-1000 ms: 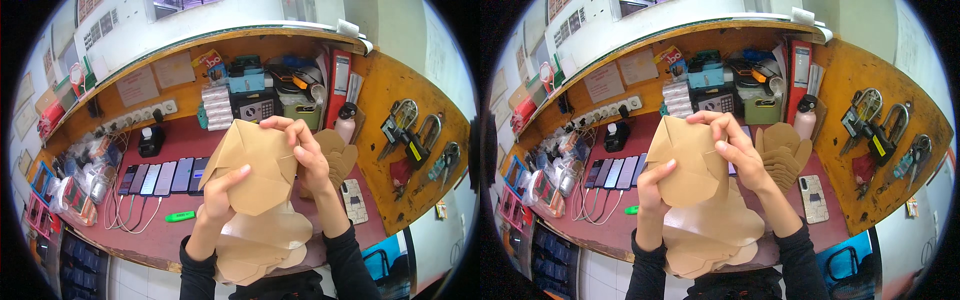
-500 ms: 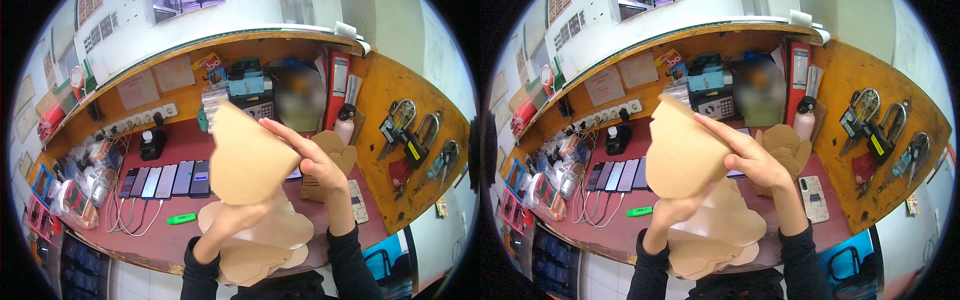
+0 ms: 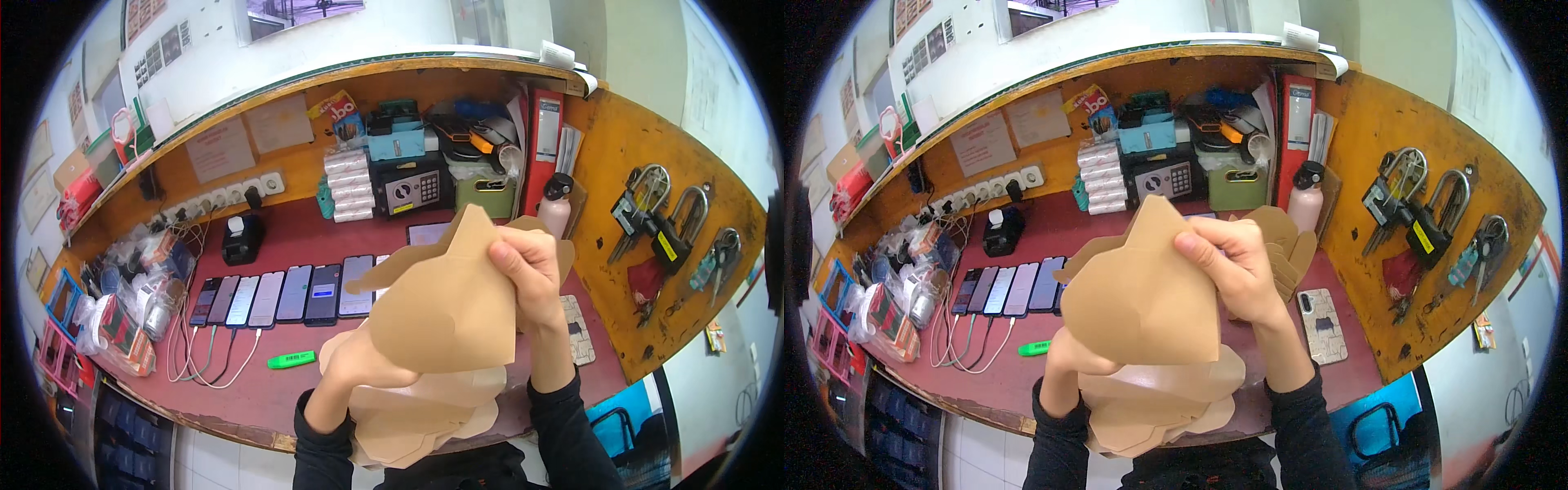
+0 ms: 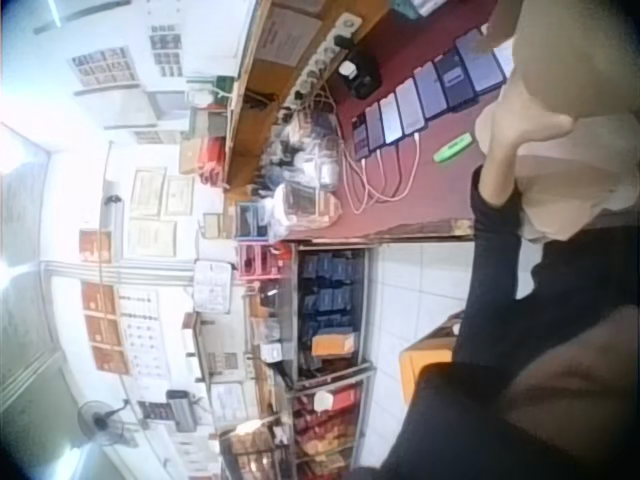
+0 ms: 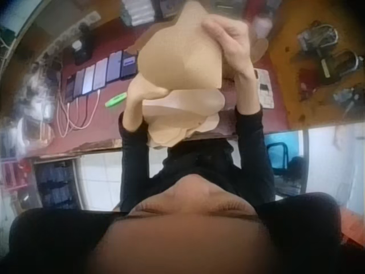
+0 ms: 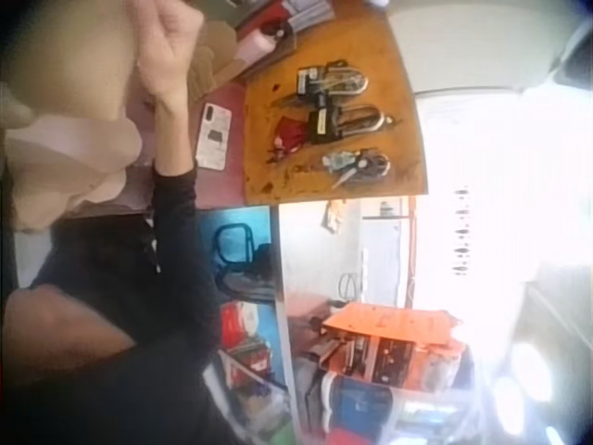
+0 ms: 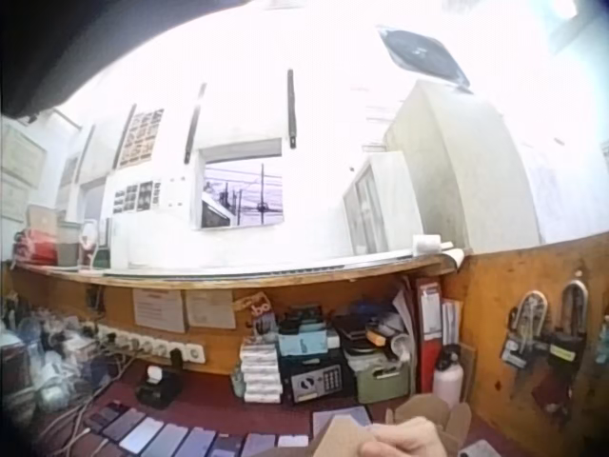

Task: The person folds and assembles multiple cardboard food boxes by hand on a workspace, stacking each completed box onto a pile.

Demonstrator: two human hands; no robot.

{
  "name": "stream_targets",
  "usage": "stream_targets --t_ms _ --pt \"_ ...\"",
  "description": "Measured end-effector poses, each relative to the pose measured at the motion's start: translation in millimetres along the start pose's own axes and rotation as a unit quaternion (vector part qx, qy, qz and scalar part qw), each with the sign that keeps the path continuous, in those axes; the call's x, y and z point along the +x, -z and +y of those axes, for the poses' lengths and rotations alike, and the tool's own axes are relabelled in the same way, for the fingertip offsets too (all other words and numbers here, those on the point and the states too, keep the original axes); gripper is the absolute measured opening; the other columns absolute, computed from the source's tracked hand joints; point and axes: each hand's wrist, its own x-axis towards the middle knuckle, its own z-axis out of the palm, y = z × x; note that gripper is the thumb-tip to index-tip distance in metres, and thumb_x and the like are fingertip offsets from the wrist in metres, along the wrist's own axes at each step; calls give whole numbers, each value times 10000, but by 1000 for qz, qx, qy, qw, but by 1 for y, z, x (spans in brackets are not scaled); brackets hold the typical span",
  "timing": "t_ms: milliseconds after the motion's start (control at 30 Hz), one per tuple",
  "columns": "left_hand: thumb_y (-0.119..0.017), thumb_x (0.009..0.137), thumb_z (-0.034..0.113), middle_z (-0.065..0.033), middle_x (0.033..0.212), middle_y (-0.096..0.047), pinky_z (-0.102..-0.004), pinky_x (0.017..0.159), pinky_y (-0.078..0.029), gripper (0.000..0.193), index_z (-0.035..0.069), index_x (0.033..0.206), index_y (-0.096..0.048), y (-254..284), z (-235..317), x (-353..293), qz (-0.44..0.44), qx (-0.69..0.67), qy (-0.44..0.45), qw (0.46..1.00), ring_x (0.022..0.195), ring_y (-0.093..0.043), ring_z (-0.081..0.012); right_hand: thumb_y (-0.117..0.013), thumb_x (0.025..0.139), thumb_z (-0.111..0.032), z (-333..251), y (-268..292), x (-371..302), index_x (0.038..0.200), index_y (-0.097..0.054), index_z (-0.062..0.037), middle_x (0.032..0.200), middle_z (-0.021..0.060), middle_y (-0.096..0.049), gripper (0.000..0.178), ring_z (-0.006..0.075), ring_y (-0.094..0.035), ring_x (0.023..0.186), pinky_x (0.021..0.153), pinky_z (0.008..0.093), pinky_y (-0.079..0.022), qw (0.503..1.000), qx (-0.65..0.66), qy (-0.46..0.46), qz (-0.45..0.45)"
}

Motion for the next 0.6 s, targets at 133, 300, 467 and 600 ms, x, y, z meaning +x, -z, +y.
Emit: stream_targets --t_ms 133,300,467,600 --pt "-669 697 223 -177 1263 -452 -363 1002 -314 640 22 1251 -418 4 -20 3 -55 -508 159 845 1194 -410 -282 -569 796 -33 8 5 3 755 -634 11 621 33 -602 88 121 -582 608 684 296 -448 980 -66 168 88" --pt "-583 814 383 -164 1296 -433 -393 998 -335 644 -14 1279 -379 -3 -41 15 83 -870 -32 485 1187 -438 -291 -512 697 3 6 14 12 687 -645 -58 650 33 -619 147 213 -611 825 914 405 -343 934 -162 318 -9" --pt "-590 840 188 -132 1137 -549 -336 847 -466 412 -21 1170 -460 16 -1 25 260 -703 271 604 996 -570 -217 -554 761 -132 17 1 11 611 -499 -20 954 115 -456 195 276 -471 1007 922 410 -320 975 -98 181 -88" --pt "-637 796 116 -117 1015 -609 -297 771 -493 391 -29 1131 -495 23 11 27 301 -584 287 697 874 -613 -189 -628 699 -113 25 -14 14 581 -458 -23 966 128 -436 226 275 -439 1026 931 407 -325 979 -55 181 -69"
